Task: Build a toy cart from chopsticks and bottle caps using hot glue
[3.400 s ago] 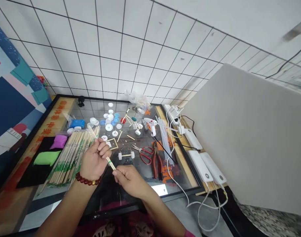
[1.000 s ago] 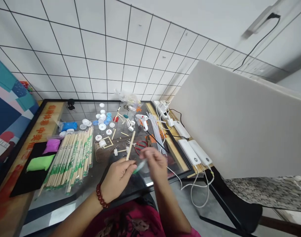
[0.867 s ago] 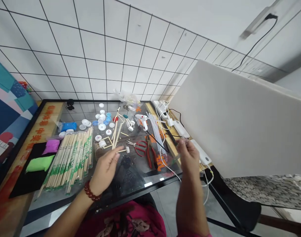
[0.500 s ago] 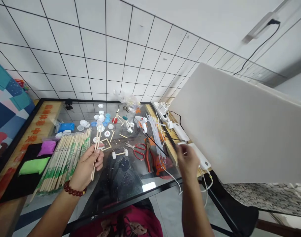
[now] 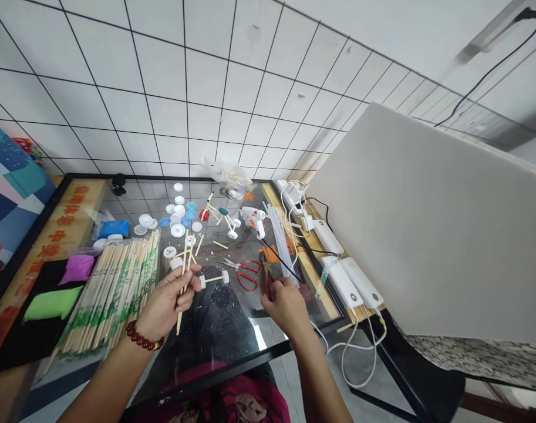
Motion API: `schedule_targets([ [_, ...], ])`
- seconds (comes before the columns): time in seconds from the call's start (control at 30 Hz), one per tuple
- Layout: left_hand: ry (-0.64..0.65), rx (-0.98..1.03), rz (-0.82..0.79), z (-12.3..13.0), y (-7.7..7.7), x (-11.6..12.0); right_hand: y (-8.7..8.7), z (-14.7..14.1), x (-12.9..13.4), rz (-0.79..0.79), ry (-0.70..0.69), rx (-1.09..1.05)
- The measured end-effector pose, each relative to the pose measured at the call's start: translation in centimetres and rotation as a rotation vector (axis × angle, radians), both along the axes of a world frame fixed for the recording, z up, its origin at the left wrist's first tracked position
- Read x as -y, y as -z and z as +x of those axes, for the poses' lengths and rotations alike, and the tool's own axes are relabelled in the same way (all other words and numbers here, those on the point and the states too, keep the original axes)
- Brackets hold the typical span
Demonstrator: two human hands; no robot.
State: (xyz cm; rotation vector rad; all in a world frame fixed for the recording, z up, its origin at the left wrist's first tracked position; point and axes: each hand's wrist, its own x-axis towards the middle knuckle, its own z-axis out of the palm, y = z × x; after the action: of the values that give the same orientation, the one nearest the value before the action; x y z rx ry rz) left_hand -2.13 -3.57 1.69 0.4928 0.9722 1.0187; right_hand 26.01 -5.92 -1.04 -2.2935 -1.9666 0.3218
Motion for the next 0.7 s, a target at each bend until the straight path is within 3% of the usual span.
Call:
schedule_targets([
  [0.1,-0.070,0.042,0.018,-0.7,0.1,-0.3,-0.7,1.3,1.1,0.039,0.032,-0.230],
  [0.23,-0.084,0.025,-0.016,-1.6,0.0,0.1,-1.3,2.9,3.6,0.062,0.068,-0.856],
  [0.37,0.028,-0.002,-0.070,-1.6,0.0,0.7,-2.3,1.1,5.1,-0.239,0.041,-1.475],
  [0.47,0.125,0.003,-0.089,-1.1,0.2,1.3,-3.0,-2.1,4.7,-0.385,-0.048,-1.509],
  [0.57,0.221,0.013,-0.076,-0.3,0.5,2.1,-3.1,-5.3,3.0,-0.172,-0.038,-1.354],
  [0.7,0.337,0.007,-0.051,0.8,1.0,3.2,-2.3,-8.1,0.1,0.028,0.025,-1.365],
])
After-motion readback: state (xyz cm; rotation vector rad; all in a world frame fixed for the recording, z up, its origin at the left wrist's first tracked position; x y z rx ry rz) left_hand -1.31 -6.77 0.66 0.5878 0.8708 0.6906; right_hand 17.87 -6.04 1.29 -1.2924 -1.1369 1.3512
